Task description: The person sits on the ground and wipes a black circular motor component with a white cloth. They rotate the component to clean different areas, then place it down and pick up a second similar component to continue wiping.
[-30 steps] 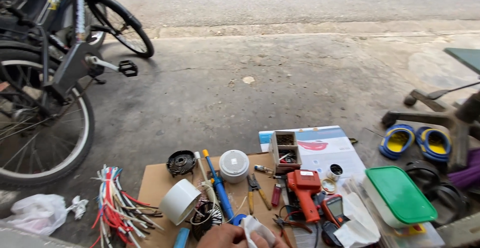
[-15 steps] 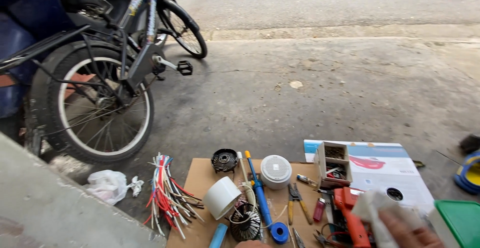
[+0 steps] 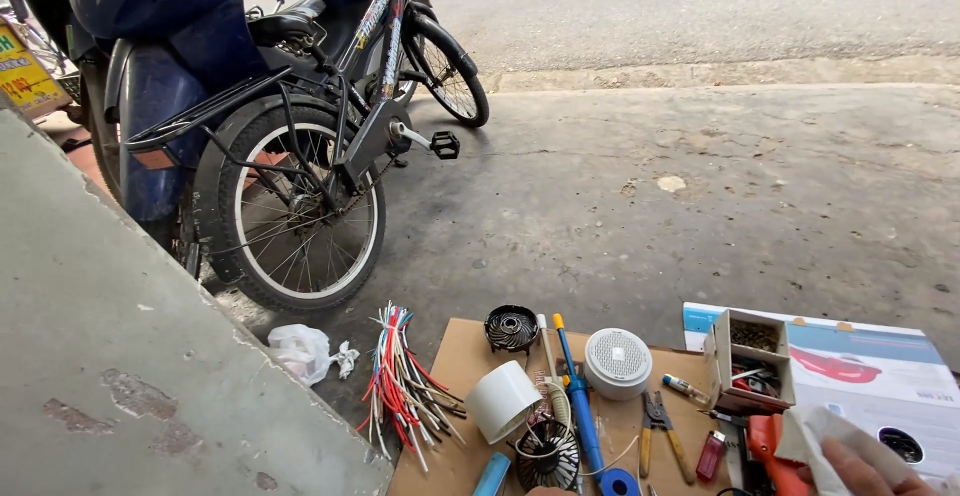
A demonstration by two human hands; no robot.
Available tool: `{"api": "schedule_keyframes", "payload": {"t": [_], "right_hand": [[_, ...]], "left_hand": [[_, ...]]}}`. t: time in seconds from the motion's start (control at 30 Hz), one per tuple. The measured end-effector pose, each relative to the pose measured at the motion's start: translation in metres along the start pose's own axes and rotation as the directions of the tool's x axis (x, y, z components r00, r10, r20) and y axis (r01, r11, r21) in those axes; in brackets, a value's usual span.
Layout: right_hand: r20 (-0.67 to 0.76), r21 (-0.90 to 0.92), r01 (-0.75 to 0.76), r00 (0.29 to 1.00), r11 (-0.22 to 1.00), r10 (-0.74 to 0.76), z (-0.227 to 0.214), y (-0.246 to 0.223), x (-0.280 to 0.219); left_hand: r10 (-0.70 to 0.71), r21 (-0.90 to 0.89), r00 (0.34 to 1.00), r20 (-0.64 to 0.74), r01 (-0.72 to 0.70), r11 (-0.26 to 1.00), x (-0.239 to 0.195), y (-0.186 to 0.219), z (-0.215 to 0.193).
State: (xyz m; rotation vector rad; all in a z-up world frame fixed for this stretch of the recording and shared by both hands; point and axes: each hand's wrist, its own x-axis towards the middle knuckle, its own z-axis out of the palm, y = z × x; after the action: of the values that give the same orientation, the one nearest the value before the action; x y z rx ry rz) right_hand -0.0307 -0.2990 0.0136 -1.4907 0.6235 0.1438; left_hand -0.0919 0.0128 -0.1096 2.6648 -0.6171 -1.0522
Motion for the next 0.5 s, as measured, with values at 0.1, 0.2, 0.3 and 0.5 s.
{"api": "schedule_keyframes", "payload": {"t": [0.1,0.2,0.3,0.5], "right_hand": [[-0.038,0.022,0.076,0.996,0.997,-0.075,-0.014,0.017,-0.019],[-0.075,0.032,0.160,0.985,0.987,-0.158,-0.030,0.031,-0.036],[-0.150,-0.075,0.095,0.983,0.993,-0.106,-0.031,0.028,-0.032],[-0.120,0.087,0.317,0.944,0.944,-0.306,-0.054,0.068,0.010]], "left_hand": [[0.062,-0.007,0.997,0.035,-0.062,0.998,-0.020,0.012,-0.012],[0.113,-0.037,0.992,0.064,-0.111,0.993,-0.041,0.029,0.002],[0.147,-0.108,0.987,0.071,-0.139,0.984,-0.047,0.025,0.003],[-0.020,-0.082,0.986,0.163,0.034,0.996,-0.108,0.047,-0.060]]}}
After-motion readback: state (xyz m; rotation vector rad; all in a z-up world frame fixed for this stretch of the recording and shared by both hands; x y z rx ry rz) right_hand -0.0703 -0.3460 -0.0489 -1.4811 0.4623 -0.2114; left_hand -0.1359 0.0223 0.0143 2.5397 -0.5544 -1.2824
